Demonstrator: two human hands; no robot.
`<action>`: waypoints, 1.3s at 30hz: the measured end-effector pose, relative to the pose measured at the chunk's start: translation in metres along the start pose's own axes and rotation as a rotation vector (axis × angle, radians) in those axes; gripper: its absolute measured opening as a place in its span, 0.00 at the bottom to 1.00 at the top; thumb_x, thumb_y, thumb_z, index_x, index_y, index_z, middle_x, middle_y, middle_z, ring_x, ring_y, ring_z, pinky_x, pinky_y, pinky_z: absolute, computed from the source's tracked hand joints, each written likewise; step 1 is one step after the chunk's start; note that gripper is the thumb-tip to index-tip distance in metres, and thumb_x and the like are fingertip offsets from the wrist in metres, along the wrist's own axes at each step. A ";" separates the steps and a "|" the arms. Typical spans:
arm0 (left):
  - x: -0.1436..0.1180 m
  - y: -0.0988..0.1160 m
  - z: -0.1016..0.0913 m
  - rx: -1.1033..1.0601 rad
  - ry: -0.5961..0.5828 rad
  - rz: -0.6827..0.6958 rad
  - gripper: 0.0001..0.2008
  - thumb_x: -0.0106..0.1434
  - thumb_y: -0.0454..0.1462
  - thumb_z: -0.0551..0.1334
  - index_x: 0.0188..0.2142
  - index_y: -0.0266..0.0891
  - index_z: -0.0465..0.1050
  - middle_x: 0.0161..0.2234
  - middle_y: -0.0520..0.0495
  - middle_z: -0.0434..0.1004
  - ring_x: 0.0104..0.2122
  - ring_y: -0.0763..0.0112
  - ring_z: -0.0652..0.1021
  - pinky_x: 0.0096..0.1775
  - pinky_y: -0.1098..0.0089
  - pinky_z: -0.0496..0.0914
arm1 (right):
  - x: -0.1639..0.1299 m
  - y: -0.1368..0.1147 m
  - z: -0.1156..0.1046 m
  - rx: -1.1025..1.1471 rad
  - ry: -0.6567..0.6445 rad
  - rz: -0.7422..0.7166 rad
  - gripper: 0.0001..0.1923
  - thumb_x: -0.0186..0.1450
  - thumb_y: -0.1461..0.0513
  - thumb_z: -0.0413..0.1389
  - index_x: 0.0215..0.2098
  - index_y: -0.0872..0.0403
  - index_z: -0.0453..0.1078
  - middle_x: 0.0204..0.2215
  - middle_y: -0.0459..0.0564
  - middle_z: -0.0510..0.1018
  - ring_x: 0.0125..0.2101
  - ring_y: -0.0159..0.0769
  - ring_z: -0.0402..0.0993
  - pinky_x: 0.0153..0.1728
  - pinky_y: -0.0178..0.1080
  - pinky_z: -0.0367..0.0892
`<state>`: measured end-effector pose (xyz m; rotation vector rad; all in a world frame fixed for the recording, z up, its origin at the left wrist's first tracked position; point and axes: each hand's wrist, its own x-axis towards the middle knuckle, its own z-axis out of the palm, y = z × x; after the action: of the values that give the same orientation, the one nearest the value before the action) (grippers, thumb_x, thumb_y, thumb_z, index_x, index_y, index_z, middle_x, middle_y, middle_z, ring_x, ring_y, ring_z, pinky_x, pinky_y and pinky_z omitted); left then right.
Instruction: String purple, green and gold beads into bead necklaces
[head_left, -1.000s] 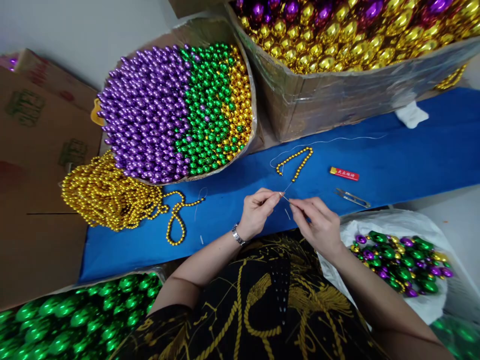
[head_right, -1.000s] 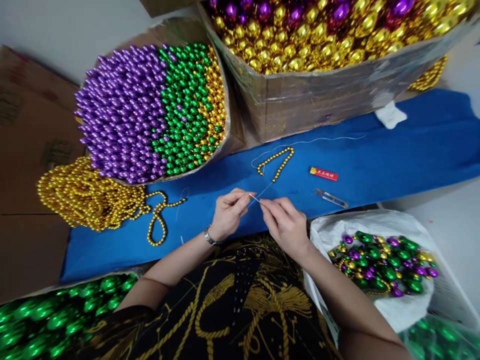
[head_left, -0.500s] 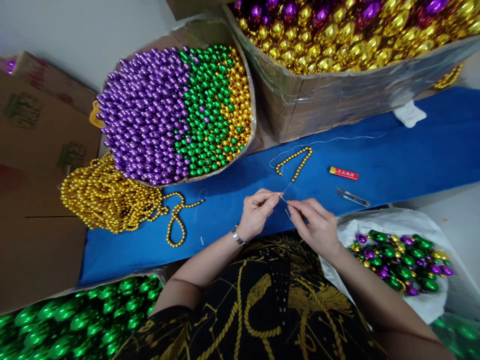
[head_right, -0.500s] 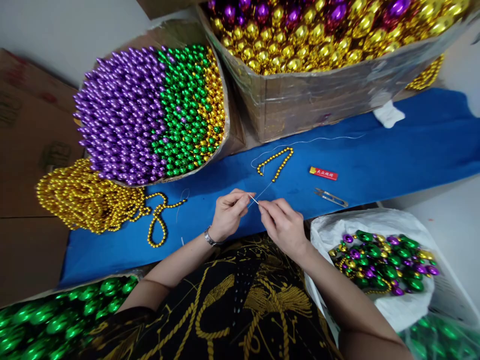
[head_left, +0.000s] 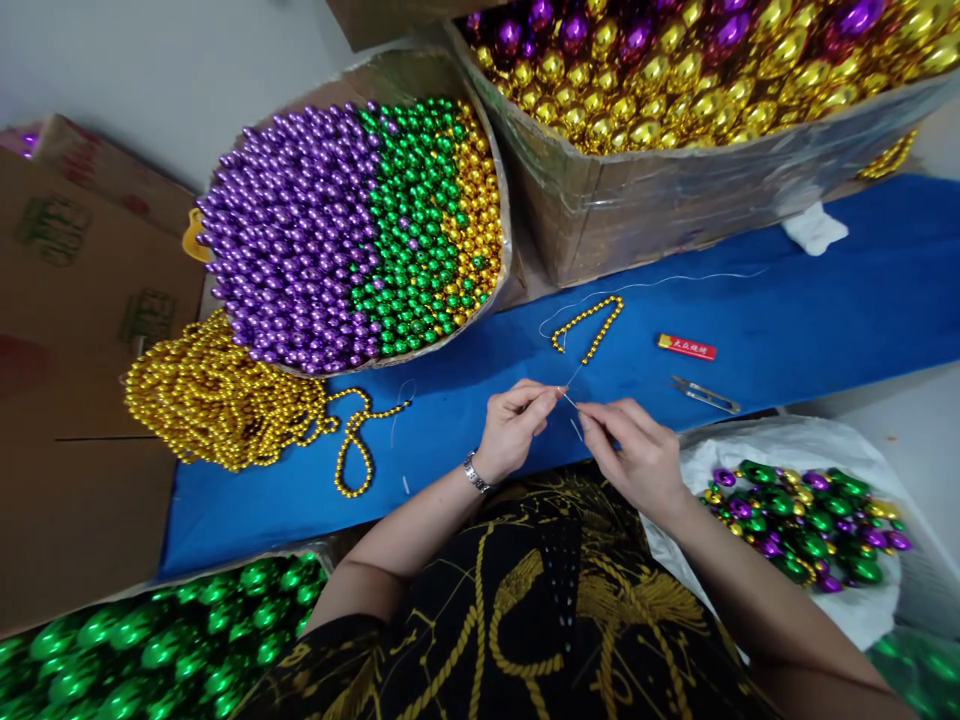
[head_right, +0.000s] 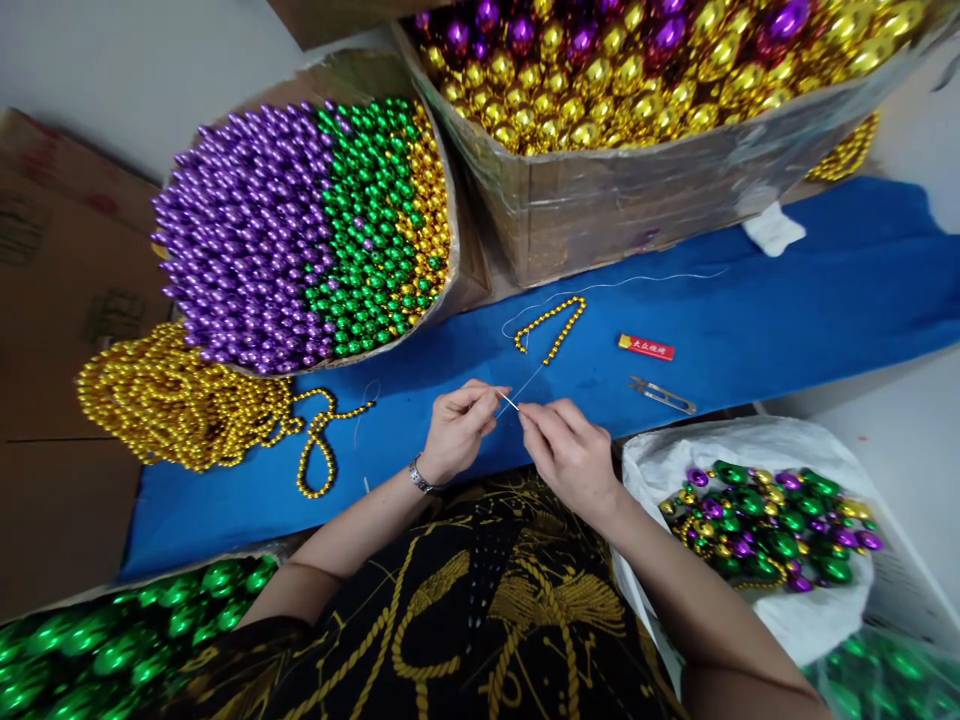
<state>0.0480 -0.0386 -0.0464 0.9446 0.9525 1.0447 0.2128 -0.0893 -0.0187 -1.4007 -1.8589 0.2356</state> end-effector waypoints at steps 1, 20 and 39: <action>0.000 0.000 0.000 -0.002 -0.003 0.004 0.10 0.58 0.44 0.70 0.34 0.41 0.83 0.35 0.47 0.78 0.19 0.86 0.64 0.19 0.78 0.59 | 0.000 0.000 0.000 -0.003 0.004 -0.009 0.10 0.69 0.65 0.54 0.46 0.53 0.75 0.34 0.48 0.81 0.32 0.30 0.78 0.35 0.34 0.75; -0.001 -0.003 -0.004 0.050 -0.032 0.047 0.07 0.61 0.42 0.68 0.36 0.43 0.83 0.34 0.48 0.77 0.20 0.85 0.66 0.20 0.77 0.60 | 0.000 -0.001 0.002 -0.013 0.000 -0.041 0.09 0.68 0.66 0.55 0.44 0.55 0.75 0.33 0.48 0.80 0.32 0.29 0.78 0.35 0.31 0.72; 0.013 0.036 0.020 -0.431 0.047 -0.304 0.13 0.48 0.40 0.73 0.29 0.37 0.73 0.23 0.55 0.71 0.21 0.81 0.68 0.24 0.76 0.65 | 0.018 0.009 0.014 0.655 -0.086 0.199 0.16 0.69 0.61 0.54 0.55 0.46 0.71 0.48 0.50 0.79 0.45 0.35 0.79 0.45 0.41 0.76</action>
<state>0.0601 -0.0209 -0.0093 0.4068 0.8322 0.9612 0.2082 -0.0661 -0.0245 -1.1123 -1.5000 0.9245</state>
